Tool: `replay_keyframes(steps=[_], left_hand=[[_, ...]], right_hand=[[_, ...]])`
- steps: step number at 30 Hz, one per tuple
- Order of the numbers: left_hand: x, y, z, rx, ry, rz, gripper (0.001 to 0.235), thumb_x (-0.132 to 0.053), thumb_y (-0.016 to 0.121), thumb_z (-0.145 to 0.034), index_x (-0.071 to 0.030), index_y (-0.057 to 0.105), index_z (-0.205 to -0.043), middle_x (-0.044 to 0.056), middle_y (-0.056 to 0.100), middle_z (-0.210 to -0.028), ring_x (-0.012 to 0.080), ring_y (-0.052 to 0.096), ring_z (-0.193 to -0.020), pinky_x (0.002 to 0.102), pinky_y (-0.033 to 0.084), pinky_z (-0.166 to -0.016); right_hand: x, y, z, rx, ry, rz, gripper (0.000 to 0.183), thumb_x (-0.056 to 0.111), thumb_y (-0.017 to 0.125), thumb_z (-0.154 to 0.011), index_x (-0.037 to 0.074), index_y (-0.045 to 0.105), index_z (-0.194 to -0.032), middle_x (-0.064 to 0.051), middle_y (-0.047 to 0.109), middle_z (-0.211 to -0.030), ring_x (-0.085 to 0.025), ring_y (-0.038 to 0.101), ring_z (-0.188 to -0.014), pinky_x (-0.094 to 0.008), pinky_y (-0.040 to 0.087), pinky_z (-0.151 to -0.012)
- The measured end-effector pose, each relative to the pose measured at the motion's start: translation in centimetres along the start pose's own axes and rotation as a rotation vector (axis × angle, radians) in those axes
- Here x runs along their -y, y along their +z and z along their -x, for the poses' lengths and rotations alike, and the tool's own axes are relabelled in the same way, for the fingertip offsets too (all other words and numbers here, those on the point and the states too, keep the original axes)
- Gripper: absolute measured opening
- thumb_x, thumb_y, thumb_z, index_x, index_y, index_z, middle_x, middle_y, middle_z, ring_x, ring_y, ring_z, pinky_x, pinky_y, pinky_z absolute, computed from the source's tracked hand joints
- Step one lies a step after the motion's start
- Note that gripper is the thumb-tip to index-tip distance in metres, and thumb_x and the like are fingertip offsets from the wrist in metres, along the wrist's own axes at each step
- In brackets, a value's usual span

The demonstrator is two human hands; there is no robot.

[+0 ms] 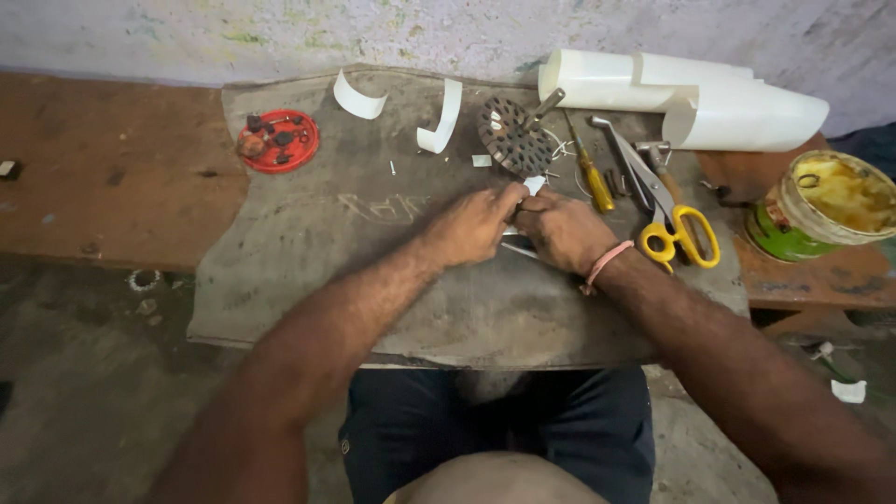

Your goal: The person applies adhesive tape strips to the slots of a fan motor core, trimming the tape with scissors and pressing the strips firmly into place with their hands.

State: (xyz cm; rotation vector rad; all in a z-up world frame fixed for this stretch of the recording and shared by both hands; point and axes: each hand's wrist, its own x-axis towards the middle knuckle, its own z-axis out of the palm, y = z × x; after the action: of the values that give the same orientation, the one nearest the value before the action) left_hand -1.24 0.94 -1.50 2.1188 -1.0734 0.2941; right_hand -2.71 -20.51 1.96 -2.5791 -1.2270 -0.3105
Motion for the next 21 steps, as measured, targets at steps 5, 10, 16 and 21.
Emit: replay_keyframes(steps=[5, 10, 16, 21], left_hand=[[-0.8, -0.5, 0.4, 0.039, -0.028, -0.054, 0.05, 0.003, 0.058, -0.088, -0.007, 0.045, -0.135, 0.026, 0.066, -0.108, 0.0468, 0.064, -0.094, 0.054, 0.052, -0.078], [-1.5, -0.7, 1.0, 0.003, -0.067, -0.104, 0.047, 0.001, 0.059, -0.082, -0.006, 0.05, -0.127, 0.017, 0.072, -0.098, 0.0405, 0.065, -0.099, 0.055, 0.047, -0.087], [-2.0, -0.7, 1.6, -0.04, -0.145, -0.139, 0.04, -0.001, 0.06, -0.076, -0.007, 0.055, -0.115, 0.006, 0.077, -0.099, 0.0331, 0.062, -0.107, 0.053, 0.042, -0.092], [-1.9, 0.2, 2.2, -0.076, -0.268, -0.146, 0.025, -0.01, 0.07, -0.083, -0.01, 0.061, -0.107, 0.002, 0.078, -0.099, 0.0317, 0.062, -0.105, 0.053, 0.041, -0.092]], right_hand=[[0.2, -0.7, 1.1, -0.037, -0.072, 0.01, 0.035, 0.003, 0.066, -0.071, 0.006, 0.072, -0.105, -0.012, 0.066, -0.121, -0.036, 0.059, -0.12, -0.045, 0.052, -0.095], [0.7, -0.9, 1.1, 0.055, 0.054, 0.046, 0.037, 0.001, 0.065, -0.07, 0.006, 0.073, -0.106, -0.011, 0.066, -0.123, -0.034, 0.058, -0.115, -0.043, 0.05, -0.097], [2.4, -2.8, 2.0, -0.063, 0.1, 0.082, 0.021, 0.014, 0.07, -0.083, 0.007, 0.074, -0.102, -0.014, 0.067, -0.112, -0.036, 0.059, -0.108, -0.046, 0.05, -0.094], [4.1, -2.1, 4.0, 0.03, 0.178, 0.049, 0.029, 0.024, 0.073, -0.084, 0.007, 0.069, -0.107, -0.017, 0.067, -0.106, -0.042, 0.065, -0.099, -0.051, 0.053, -0.083]])
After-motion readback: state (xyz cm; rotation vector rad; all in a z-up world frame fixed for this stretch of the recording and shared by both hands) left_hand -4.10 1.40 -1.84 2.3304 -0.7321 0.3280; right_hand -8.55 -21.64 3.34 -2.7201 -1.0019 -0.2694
